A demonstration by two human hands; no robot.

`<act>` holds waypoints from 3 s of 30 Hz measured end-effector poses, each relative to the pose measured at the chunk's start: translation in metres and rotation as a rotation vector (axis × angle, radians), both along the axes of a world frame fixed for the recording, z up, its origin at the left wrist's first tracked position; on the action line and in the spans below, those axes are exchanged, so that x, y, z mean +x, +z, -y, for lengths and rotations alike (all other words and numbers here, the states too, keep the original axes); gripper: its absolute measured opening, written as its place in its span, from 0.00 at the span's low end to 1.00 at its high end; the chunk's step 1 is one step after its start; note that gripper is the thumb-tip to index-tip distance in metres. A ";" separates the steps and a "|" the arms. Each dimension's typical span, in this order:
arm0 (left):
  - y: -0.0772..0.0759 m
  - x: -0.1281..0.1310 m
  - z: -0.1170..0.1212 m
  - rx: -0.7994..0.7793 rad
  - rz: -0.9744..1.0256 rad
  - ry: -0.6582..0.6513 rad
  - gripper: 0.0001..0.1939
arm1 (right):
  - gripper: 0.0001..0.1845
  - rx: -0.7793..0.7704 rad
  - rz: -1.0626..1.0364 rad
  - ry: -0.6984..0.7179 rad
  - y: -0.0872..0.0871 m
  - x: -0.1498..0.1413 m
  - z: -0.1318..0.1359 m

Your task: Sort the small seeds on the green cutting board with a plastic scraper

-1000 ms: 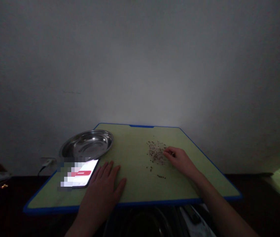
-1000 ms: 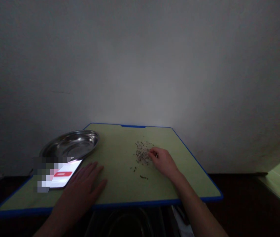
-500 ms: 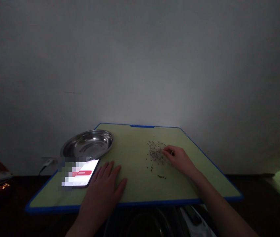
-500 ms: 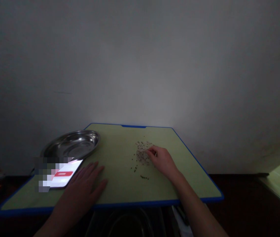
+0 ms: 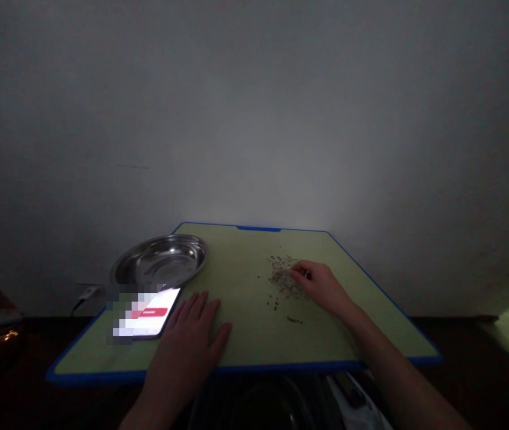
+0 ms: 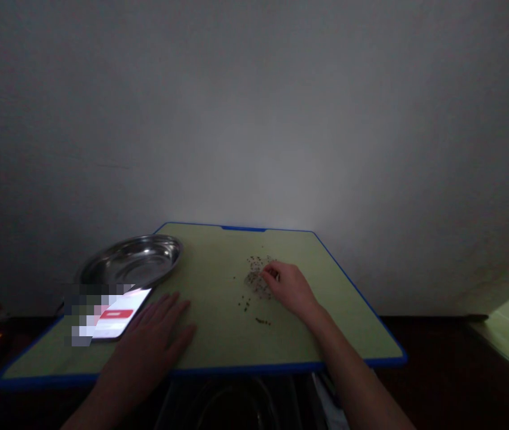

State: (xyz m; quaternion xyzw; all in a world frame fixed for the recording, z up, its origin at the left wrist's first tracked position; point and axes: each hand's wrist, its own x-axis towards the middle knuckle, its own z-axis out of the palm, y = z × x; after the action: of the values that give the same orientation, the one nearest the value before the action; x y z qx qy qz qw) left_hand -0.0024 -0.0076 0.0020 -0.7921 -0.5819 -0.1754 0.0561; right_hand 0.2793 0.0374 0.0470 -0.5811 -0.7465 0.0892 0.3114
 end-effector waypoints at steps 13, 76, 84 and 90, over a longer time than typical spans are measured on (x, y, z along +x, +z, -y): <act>0.002 0.000 0.001 0.004 -0.007 0.003 0.24 | 0.08 0.014 0.252 0.009 0.023 -0.066 -0.070; 0.003 -0.001 0.006 -0.017 0.006 -0.008 0.25 | 0.08 0.053 0.484 0.230 0.029 -0.073 -0.028; 0.003 -0.001 0.007 -0.012 -0.007 -0.002 0.23 | 0.07 0.055 0.465 0.227 0.030 -0.067 -0.026; 0.005 0.000 0.007 -0.028 -0.015 -0.001 0.24 | 0.07 0.049 0.456 0.237 0.025 -0.064 -0.016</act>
State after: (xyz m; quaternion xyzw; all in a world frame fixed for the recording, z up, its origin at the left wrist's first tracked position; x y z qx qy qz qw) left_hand -0.0025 -0.0146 0.0070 -0.7944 -0.5835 -0.1612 0.0493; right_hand 0.2156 0.0538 0.0721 -0.4871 -0.8623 -0.0265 0.1363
